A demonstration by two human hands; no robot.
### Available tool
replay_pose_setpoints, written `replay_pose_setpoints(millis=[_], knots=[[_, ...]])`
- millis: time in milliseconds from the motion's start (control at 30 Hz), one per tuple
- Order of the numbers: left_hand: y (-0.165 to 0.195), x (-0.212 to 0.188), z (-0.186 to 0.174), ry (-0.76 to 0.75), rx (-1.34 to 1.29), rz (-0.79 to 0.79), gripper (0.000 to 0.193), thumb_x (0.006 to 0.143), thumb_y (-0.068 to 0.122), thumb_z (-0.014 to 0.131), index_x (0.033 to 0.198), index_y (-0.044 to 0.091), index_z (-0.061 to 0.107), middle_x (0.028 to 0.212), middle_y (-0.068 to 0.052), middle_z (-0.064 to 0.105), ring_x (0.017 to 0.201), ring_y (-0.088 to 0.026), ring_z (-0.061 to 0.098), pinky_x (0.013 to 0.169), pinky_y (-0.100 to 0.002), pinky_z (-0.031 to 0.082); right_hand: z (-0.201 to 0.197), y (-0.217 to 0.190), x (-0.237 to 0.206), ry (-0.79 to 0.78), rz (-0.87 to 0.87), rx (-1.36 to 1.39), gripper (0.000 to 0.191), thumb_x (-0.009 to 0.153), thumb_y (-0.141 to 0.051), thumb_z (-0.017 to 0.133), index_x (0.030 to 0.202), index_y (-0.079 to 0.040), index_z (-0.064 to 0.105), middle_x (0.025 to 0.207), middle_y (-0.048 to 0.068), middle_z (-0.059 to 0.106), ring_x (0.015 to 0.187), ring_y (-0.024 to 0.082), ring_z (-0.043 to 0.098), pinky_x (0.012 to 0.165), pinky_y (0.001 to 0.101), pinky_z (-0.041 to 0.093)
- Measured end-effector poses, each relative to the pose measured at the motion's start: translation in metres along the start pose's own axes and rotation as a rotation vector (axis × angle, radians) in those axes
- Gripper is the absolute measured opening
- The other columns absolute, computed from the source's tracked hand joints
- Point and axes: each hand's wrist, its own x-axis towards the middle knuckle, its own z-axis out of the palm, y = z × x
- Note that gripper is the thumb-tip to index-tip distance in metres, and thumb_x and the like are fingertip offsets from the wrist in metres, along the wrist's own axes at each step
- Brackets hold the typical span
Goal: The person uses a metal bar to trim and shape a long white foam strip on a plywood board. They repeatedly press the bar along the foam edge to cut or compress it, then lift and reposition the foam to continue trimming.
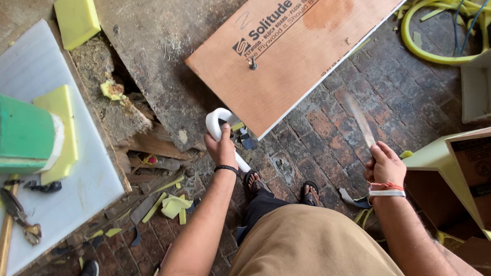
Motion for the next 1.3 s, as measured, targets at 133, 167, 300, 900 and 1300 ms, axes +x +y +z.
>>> replay_pose_setpoints(millis=[133, 167, 300, 900, 1300], knots=[[0.025, 0.005, 0.018, -0.133, -0.069, 0.283, 0.049, 0.094, 0.028, 0.076, 0.126, 0.001, 0.050, 0.099, -0.007, 0.060, 0.071, -0.010, 0.056, 0.053, -0.027, 0.047, 0.006, -0.001, -0.009, -0.011, 0.079, 0.136, 0.029, 0.102, -0.034, 0.066, 0.118, -0.011, 0.069, 0.060, -0.005, 0.047, 0.044, 0.007, 0.037, 0.044, 0.0247, 0.031], [0.029, 0.007, 0.022, -0.171, -0.027, 0.308, 0.054, 0.093, 0.030, 0.075, 0.130, 0.002, 0.047, 0.101, -0.006, 0.061, 0.072, -0.010, 0.058, 0.054, -0.027, 0.050, 0.007, 0.000, -0.011, -0.037, 0.104, 0.181, 0.026, 0.102, -0.035, 0.066, 0.114, -0.011, 0.068, 0.059, -0.005, 0.045, 0.044, 0.007, 0.036, 0.045, 0.0248, 0.032], [0.038, 0.016, 0.044, -0.397, 0.113, 0.399, 0.060, 0.093, 0.037, 0.076, 0.133, 0.003, 0.046, 0.100, -0.007, 0.063, 0.073, -0.011, 0.063, 0.056, -0.027, 0.055, 0.013, 0.006, -0.016, -0.095, 0.134, 0.303, 0.019, 0.101, -0.031, 0.067, 0.102, -0.013, 0.062, 0.058, -0.005, 0.041, 0.046, 0.009, 0.033, 0.048, 0.0265, 0.031], [-0.005, -0.017, 0.145, -0.926, 0.357, 0.044, 0.036, 0.095, 0.035, 0.069, 0.119, 0.009, 0.062, 0.080, 0.001, 0.062, 0.056, -0.006, 0.058, 0.047, -0.024, 0.047, -0.002, 0.027, -0.010, -0.230, 0.065, 0.053, 0.020, 0.096, -0.022, 0.063, 0.105, -0.006, 0.070, 0.052, -0.002, 0.046, 0.040, 0.009, 0.038, 0.037, 0.0279, 0.028], [0.023, -0.006, 0.230, -0.672, 0.346, 0.024, 0.029, 0.096, 0.032, 0.069, 0.111, 0.008, 0.062, 0.083, 0.000, 0.065, 0.059, -0.007, 0.057, 0.052, -0.024, 0.048, -0.028, -0.008, 0.250, 0.154, -0.069, 0.357, 0.018, 0.104, -0.030, 0.060, 0.100, -0.012, 0.057, 0.063, -0.001, 0.056, 0.044, 0.009, 0.042, 0.040, 0.0262, 0.032]])
